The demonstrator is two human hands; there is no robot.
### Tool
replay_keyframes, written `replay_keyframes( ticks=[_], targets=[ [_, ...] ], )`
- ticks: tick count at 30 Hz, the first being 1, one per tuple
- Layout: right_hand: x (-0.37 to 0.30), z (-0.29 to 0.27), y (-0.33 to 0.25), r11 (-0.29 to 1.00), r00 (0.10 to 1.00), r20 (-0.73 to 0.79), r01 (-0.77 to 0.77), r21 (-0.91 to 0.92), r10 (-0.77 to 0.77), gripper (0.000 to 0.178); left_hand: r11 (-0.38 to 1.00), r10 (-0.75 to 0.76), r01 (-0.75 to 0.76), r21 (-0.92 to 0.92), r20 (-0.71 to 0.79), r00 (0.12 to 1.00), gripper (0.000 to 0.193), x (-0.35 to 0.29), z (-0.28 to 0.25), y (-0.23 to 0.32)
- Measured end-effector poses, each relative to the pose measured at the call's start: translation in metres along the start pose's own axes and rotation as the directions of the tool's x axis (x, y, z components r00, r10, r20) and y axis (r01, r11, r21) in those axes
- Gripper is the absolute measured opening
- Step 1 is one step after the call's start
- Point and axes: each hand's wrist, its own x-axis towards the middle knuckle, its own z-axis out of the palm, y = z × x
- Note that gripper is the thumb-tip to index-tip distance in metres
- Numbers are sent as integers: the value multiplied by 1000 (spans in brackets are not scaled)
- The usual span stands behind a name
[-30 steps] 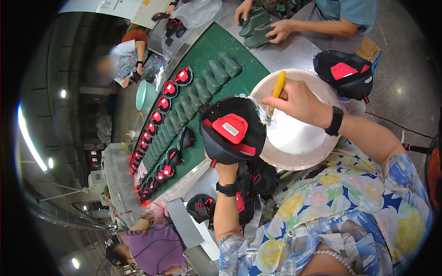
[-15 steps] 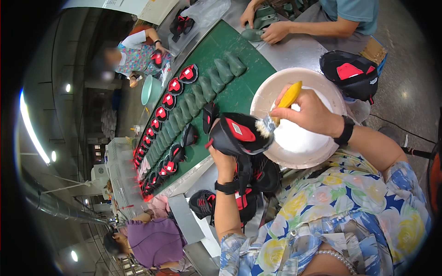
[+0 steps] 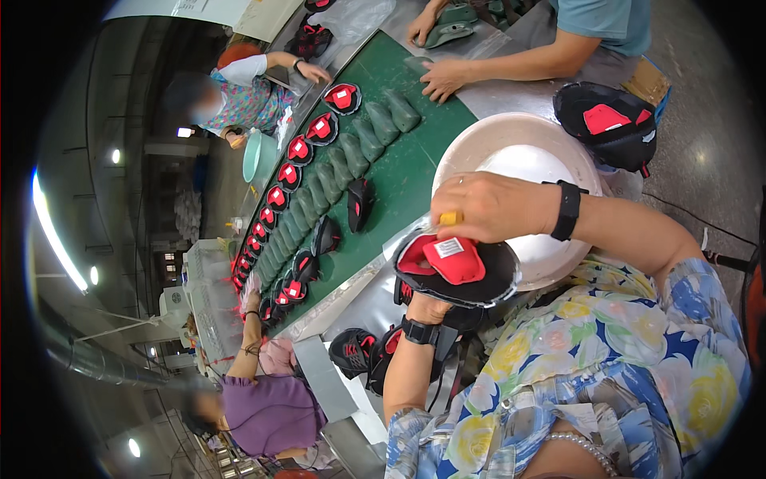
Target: Applying white glue to shoe sole components using a brush at a manufacturing station.
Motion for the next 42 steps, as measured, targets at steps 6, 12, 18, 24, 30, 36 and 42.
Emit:
replay_keyframes(
  ticks=[6,12,18,24,30,36,42],
  targets=[
    [-18,-26,0,871,882,235,-455,188,410,27,996,78,-79,-35,-33,996,53,-6,-14,16],
    [-14,-36,-4,907,920,-8,-385,171,392,25,982,166,-151,116,-133,977,53,-7,-15,27],
    [-33,-37,3,924,926,152,-365,118,346,25,951,292,-249,185,-260,920,51,-6,-18,23],
    [-36,-34,-25,837,862,-71,-464,291,503,20,922,388,-364,134,-344,855,60,10,-32,17],
    [-39,-2,-5,878,889,3,-454,152,459,18,307,668,-185,934,-73,741,85,1,-72,7],
    [-54,-45,10,747,738,-119,-653,125,664,14,772,628,-382,508,-516,582,45,10,-208,11],
    [-70,-44,15,640,643,-3,-762,102,766,12,92,594,645,758,-562,576,41,22,-358,22]
  ],
)
